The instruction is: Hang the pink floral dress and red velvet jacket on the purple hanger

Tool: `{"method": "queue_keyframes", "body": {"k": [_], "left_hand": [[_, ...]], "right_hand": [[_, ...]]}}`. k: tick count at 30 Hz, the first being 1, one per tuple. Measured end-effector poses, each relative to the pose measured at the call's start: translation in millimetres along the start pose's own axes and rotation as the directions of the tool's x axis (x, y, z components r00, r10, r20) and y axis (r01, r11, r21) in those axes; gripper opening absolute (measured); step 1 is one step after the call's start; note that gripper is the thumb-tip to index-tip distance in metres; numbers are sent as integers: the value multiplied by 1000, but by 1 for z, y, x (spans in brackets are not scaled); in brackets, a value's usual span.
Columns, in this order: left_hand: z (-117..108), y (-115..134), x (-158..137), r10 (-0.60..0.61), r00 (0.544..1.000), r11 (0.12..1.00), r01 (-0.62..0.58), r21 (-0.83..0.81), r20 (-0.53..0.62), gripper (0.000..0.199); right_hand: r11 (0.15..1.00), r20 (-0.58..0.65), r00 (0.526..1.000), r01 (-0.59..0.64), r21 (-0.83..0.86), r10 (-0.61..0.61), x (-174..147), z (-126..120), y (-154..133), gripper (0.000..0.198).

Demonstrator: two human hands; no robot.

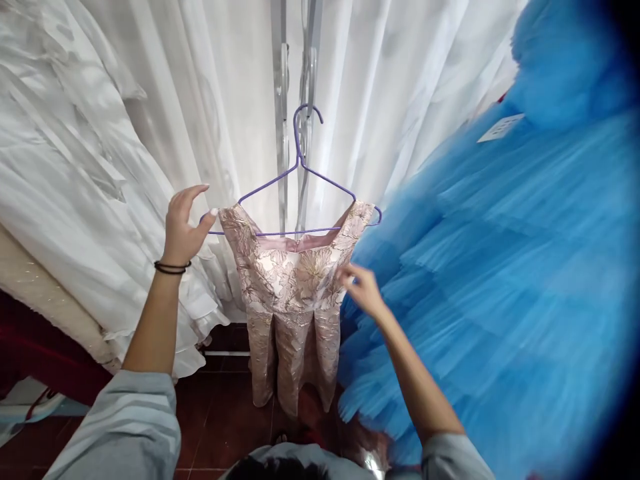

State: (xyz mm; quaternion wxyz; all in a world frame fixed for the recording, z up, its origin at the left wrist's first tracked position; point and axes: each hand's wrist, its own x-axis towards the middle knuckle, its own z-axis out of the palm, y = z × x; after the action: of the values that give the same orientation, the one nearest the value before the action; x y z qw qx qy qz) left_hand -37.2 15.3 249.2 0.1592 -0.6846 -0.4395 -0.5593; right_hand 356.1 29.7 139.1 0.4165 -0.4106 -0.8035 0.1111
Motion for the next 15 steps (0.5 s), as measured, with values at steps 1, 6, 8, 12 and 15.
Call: {"method": "queue_keyframes", "body": {"k": [1,6,8,12,15], "left_hand": [[6,-1,8,-32,998,998,35,-47,55,59],[37,-11,9,-407,897,828,442,-346,174,59],[41,-12,4,-489,858,754,506,-419,157,52],[40,-13,-9,-599,799,628,508,-590,50,49],[41,-17,-23,-723,690,491,494,-718,-20,46]], "right_hand": [[998,-174,984,28,-58,-38,25,-23,7,27],[996,-280,959,22,-84,-44,123,-90,21,41],[999,-154,988,-14,48,21,133,-93,23,42],[939,-197,973,-46,341,119,119,-90,28,55],[905,-246,957,-39,423,156,108,-93,28,57]]}}
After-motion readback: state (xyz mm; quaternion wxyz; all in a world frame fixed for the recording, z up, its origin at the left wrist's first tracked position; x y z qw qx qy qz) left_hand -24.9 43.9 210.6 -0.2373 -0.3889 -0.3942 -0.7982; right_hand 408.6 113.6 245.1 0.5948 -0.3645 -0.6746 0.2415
